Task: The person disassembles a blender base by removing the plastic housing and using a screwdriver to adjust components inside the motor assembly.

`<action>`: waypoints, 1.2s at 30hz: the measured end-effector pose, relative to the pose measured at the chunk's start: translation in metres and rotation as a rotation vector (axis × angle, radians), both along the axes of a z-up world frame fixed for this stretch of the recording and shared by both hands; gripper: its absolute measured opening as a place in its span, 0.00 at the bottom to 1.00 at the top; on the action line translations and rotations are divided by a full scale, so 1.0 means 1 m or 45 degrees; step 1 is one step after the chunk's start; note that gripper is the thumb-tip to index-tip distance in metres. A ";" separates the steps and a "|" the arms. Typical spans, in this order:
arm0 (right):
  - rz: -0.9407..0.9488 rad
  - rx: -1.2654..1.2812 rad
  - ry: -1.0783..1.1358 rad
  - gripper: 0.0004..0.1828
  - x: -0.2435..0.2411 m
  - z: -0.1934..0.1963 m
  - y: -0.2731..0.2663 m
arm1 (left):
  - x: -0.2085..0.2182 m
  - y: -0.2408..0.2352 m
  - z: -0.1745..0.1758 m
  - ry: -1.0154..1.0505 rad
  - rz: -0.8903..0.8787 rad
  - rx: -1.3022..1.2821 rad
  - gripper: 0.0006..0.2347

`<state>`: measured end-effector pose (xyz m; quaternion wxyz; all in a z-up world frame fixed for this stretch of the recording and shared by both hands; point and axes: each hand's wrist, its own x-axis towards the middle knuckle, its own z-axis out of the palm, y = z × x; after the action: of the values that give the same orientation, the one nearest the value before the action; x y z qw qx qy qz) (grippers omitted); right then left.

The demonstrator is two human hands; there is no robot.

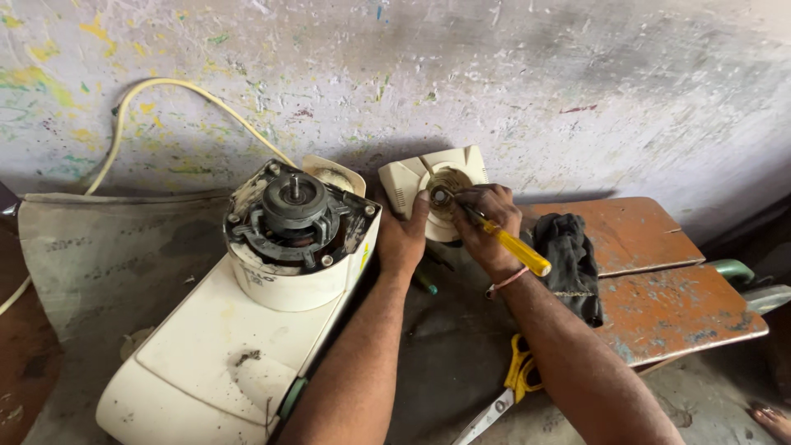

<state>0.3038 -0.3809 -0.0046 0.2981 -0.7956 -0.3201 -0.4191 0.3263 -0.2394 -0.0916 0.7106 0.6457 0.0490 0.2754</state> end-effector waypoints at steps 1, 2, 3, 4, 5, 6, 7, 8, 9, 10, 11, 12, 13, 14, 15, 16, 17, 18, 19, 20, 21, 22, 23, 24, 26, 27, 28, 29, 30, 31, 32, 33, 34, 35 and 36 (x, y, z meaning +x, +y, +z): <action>0.040 0.019 0.006 0.10 -0.001 0.001 0.001 | 0.000 0.000 0.000 -0.012 0.004 -0.003 0.40; 0.036 -0.003 0.000 0.10 -0.002 0.003 0.002 | 0.000 0.001 0.001 -0.025 0.013 -0.008 0.39; 0.032 -0.026 -0.005 0.10 -0.003 0.005 0.003 | 0.000 0.001 0.001 0.017 -0.024 -0.028 0.40; 0.031 -0.047 -0.011 0.10 -0.005 0.007 0.005 | 0.000 0.002 0.001 0.060 -0.058 -0.047 0.40; 0.043 -0.080 -0.014 0.10 -0.007 0.009 0.006 | 0.001 0.003 0.001 0.102 -0.091 -0.066 0.40; 0.055 -0.111 -0.015 0.11 -0.010 0.010 0.007 | 0.000 0.004 0.001 0.096 -0.073 -0.048 0.40; 0.067 -0.141 -0.015 0.11 -0.012 0.011 0.008 | 0.000 0.004 0.001 0.090 -0.054 -0.030 0.40; 0.060 -0.121 -0.010 0.11 -0.011 0.012 0.009 | 0.001 0.003 0.002 0.080 -0.043 -0.009 0.39; 0.053 -0.100 -0.005 0.10 -0.010 0.011 0.009 | 0.002 0.003 0.003 0.082 -0.046 -0.010 0.39; 0.044 -0.080 0.003 0.10 -0.010 0.009 0.009 | 0.001 0.004 0.003 0.087 -0.052 -0.010 0.39; 0.031 -0.038 0.022 0.09 -0.010 0.008 0.007 | 0.000 0.003 0.003 0.091 -0.058 -0.010 0.39; 0.025 0.002 0.039 0.09 -0.008 0.007 0.005 | 0.000 0.003 0.003 0.043 -0.046 -0.010 0.39; 0.018 0.041 0.055 0.09 -0.007 0.005 0.005 | -0.001 0.003 0.003 -0.005 -0.033 -0.010 0.39; -0.012 0.032 0.048 0.09 -0.006 0.004 0.005 | 0.000 0.003 0.002 -0.053 -0.017 -0.012 0.39; -0.042 0.022 0.040 0.08 -0.005 0.003 0.006 | 0.002 0.003 0.002 -0.045 -0.006 0.000 0.40; -0.077 0.013 0.038 0.08 -0.006 0.001 0.006 | 0.003 0.003 0.001 -0.030 0.000 0.013 0.40; -0.051 -0.001 0.045 0.09 -0.008 -0.001 0.006 | 0.003 0.002 -0.001 -0.015 0.005 0.026 0.41; -0.025 -0.016 0.047 0.09 -0.008 -0.001 0.005 | 0.003 0.002 -0.001 -0.008 -0.005 0.021 0.41; 0.000 -0.030 0.049 0.10 -0.009 -0.001 0.005 | 0.002 0.002 -0.002 -0.002 -0.015 0.015 0.41; -0.020 -0.004 0.051 0.09 -0.008 -0.001 0.006 | 0.002 0.003 -0.001 0.004 -0.027 0.011 0.40; -0.039 0.023 0.053 0.09 -0.007 -0.001 0.007 | 0.001 0.003 0.000 -0.002 -0.044 -0.012 0.40; -0.060 0.050 0.054 0.08 -0.006 -0.001 0.008 | 0.000 0.003 0.001 -0.007 -0.062 -0.034 0.41; -0.034 0.015 0.041 0.09 -0.007 0.000 0.007 | 0.000 0.003 0.002 -0.013 -0.080 -0.056 0.41; -0.005 -0.021 0.030 0.10 -0.007 0.000 0.007 | 0.000 0.004 0.002 -0.020 -0.052 -0.025 0.40; -0.010 -0.029 0.024 0.10 -0.007 -0.001 0.007 | 0.001 0.003 0.001 -0.032 0.000 0.038 0.40; -0.045 -0.001 0.028 0.10 -0.006 -0.002 0.009 | 0.002 0.002 0.000 -0.009 -0.015 0.037 0.41; -0.076 0.028 0.032 0.09 -0.005 -0.003 0.010 | 0.003 0.003 -0.002 0.013 -0.027 0.036 0.41; -0.065 0.022 0.033 0.09 -0.006 -0.003 0.008 | 0.004 0.003 -0.004 0.035 -0.039 0.036 0.41; -0.051 0.016 0.035 0.09 -0.007 -0.003 0.007 | 0.005 0.003 -0.007 0.042 -0.034 0.046 0.42; -0.037 0.010 0.037 0.09 -0.007 -0.004 0.006 | 0.006 0.003 -0.009 0.049 -0.028 0.057 0.42; -0.049 0.017 0.044 0.09 -0.006 -0.004 0.006 | 0.007 0.002 -0.010 0.055 -0.028 0.066 0.43; -0.061 0.024 0.050 0.08 -0.005 -0.004 0.006 | 0.008 0.001 -0.011 0.071 -0.056 0.041 0.43; -0.073 0.033 0.057 0.08 -0.004 -0.005 0.006 | 0.008 0.002 -0.011 0.087 -0.085 0.018 0.44; -0.054 0.017 0.039 0.08 -0.005 -0.005 0.005 | 0.008 0.002 -0.011 0.103 -0.114 -0.005 0.44; -0.030 -0.001 0.021 0.08 -0.005 -0.006 0.006 | 0.007 0.003 -0.010 0.090 -0.101 0.001 0.44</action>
<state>0.2990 -0.3749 -0.0105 0.2955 -0.8029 -0.3082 -0.4159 0.3335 -0.2367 -0.1018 0.7184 0.6568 0.0483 0.2240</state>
